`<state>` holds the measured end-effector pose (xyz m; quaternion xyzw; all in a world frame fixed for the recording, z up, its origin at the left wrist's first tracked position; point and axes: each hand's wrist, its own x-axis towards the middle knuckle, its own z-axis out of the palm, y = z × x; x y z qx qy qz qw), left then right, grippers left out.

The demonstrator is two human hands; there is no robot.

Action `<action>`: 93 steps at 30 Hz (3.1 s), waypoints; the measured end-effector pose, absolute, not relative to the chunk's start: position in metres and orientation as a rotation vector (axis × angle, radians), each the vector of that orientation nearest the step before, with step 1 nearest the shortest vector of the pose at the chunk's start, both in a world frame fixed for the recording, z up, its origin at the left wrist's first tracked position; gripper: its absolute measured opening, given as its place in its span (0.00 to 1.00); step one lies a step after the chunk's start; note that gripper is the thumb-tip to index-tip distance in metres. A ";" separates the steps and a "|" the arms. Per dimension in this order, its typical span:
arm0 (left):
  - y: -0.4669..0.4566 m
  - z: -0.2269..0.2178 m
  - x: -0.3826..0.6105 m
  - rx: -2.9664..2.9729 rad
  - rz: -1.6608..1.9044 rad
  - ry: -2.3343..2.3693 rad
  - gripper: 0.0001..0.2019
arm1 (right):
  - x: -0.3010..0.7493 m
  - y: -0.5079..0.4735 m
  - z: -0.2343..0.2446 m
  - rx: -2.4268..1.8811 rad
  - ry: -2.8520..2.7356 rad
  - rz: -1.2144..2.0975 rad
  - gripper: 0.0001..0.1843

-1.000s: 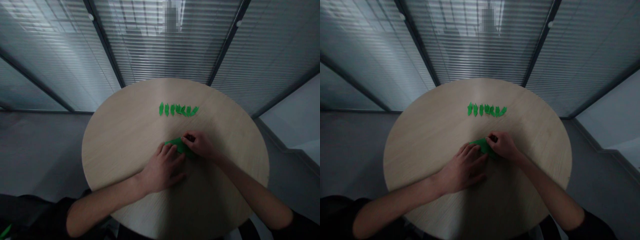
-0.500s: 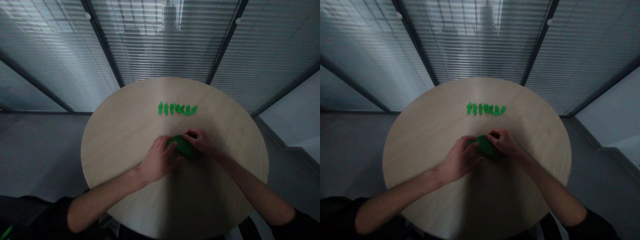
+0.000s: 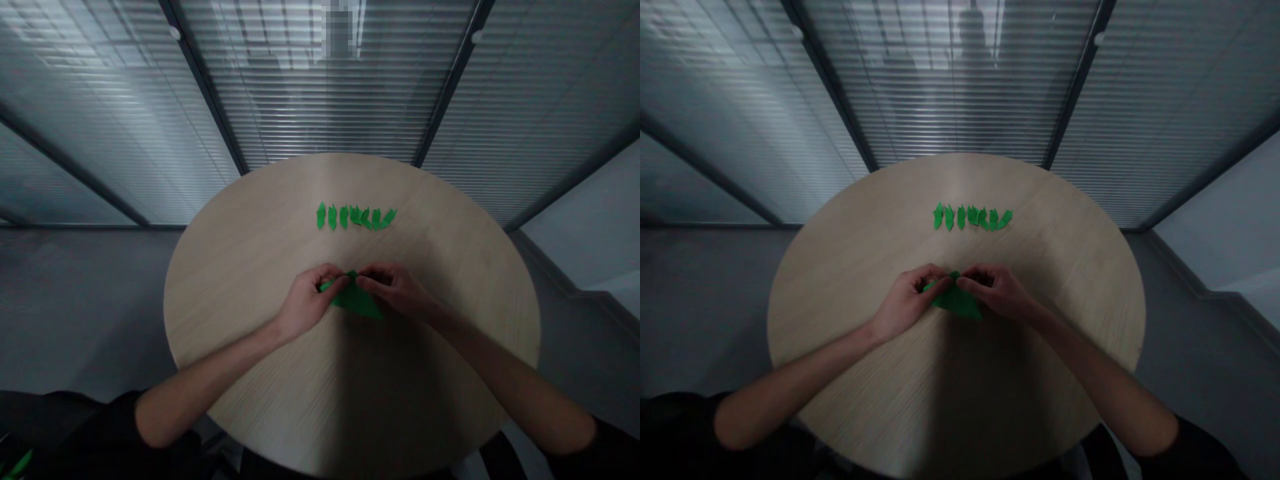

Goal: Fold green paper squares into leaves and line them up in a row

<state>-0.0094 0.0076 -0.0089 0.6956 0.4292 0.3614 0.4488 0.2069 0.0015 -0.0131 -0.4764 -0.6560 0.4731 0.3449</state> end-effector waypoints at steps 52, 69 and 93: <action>0.004 -0.012 -0.001 1.572 0.854 0.962 0.14 | 0.209 -0.001 -0.011 -1.210 -1.580 1.269 0.13; 0.003 -0.011 -0.001 1.564 0.855 0.963 0.15 | 0.208 -0.002 -0.010 -1.187 -1.581 1.278 0.13; 0.007 -0.018 -0.013 2.331 0.930 1.129 0.11 | 0.212 0.009 -0.025 -1.437 -1.934 0.619 0.12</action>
